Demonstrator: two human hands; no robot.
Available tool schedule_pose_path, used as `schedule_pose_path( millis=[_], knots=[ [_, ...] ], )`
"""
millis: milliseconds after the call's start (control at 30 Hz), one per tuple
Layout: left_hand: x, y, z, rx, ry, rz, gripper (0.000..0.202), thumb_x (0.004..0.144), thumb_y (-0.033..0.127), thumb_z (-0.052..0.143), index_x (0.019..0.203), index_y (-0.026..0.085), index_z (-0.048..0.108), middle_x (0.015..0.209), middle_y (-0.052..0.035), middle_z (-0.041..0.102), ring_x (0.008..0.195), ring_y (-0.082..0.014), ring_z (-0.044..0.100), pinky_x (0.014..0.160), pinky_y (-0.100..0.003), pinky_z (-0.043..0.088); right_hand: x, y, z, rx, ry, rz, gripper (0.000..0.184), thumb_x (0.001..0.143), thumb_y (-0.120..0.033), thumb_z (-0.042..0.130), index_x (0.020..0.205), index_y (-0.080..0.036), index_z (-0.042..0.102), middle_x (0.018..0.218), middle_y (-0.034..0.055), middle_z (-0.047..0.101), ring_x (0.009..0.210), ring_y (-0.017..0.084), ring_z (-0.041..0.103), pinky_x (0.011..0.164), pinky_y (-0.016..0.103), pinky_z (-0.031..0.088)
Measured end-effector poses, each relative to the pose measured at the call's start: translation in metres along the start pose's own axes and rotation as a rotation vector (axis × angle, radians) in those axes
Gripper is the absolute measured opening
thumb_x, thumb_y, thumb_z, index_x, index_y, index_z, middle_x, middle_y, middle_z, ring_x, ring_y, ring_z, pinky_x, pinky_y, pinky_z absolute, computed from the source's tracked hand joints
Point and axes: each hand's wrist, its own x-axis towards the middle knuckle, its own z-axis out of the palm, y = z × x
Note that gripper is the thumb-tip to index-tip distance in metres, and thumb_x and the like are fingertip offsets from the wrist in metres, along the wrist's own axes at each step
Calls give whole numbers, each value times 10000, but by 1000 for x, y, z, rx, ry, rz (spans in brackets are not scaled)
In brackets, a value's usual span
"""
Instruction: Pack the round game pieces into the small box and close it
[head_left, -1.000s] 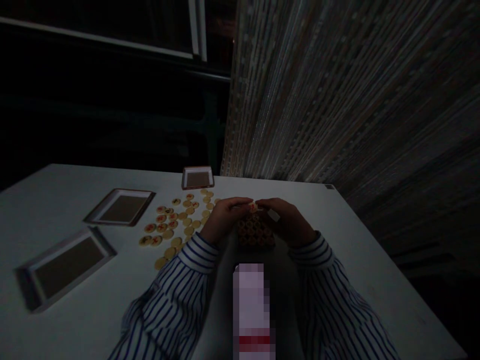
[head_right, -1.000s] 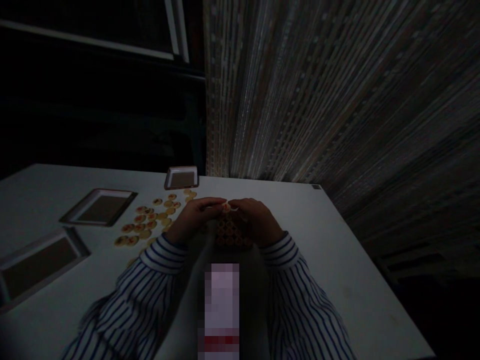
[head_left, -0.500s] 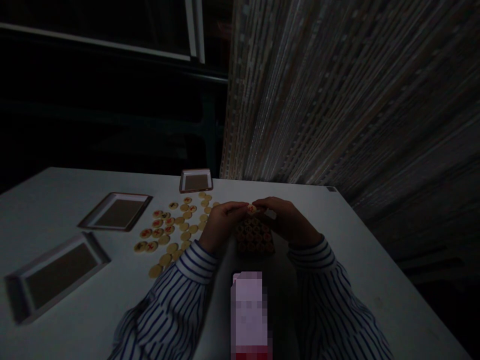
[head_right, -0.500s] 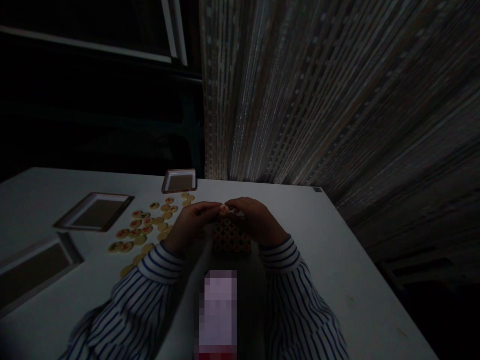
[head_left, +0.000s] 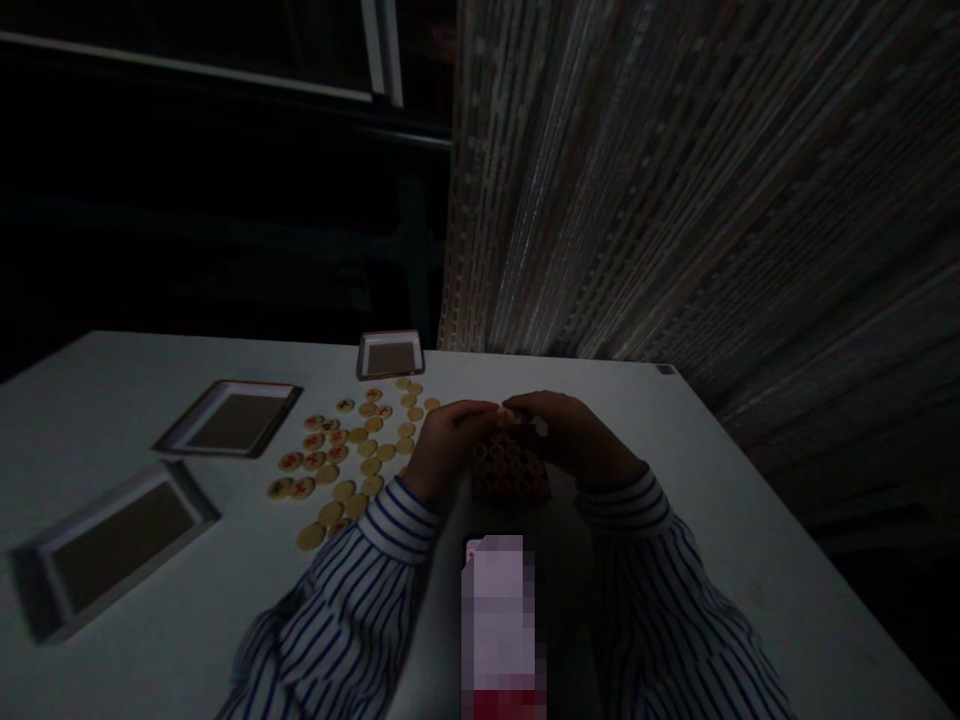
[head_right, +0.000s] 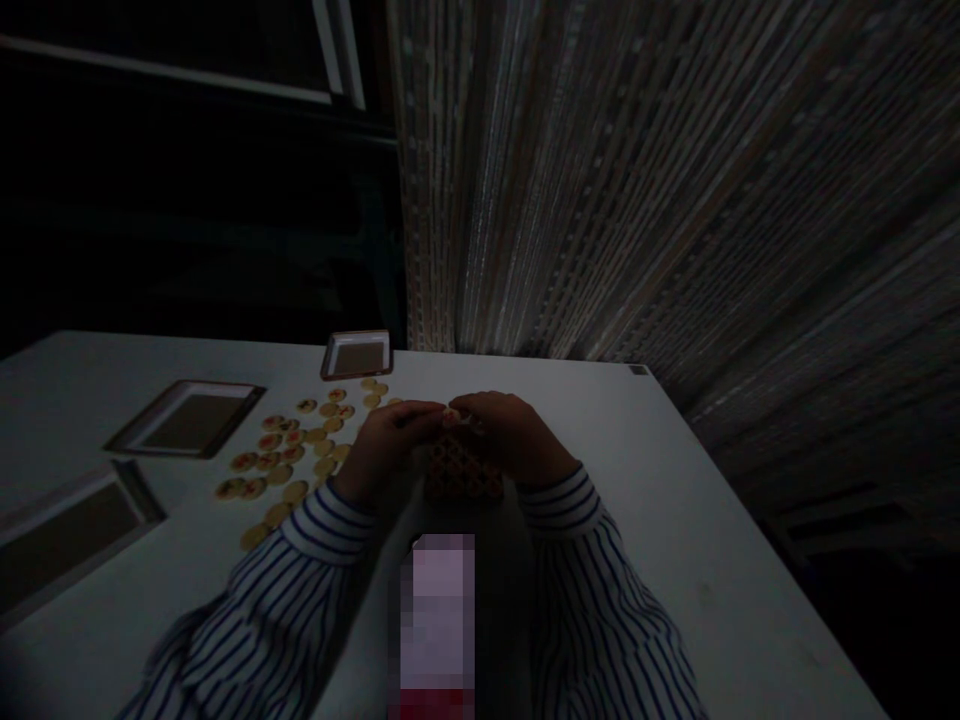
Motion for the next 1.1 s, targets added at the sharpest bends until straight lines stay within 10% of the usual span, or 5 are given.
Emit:
schedule_pose_path(
  millis=[667, 1100],
  knots=[
    [0, -4, 2, 120, 10, -34, 263, 632, 334, 673, 806, 137, 669, 790, -51, 685, 765, -177, 617, 715, -302, 492, 0, -2, 3, -142, -108, 23, 232, 810, -298, 514, 1002, -186, 579, 877, 55, 656, 807, 161, 582, 702, 278, 405],
    [6, -10, -11, 562, 38, 122, 260, 732, 248, 534, 947, 140, 634, 871, -76, 665, 750, -170, 609, 681, -280, 474, 1, 3, 6, -255, -194, 95, 230, 782, -259, 521, 982, -171, 592, 805, 65, 661, 724, 153, 589, 628, 245, 374]
  ],
)
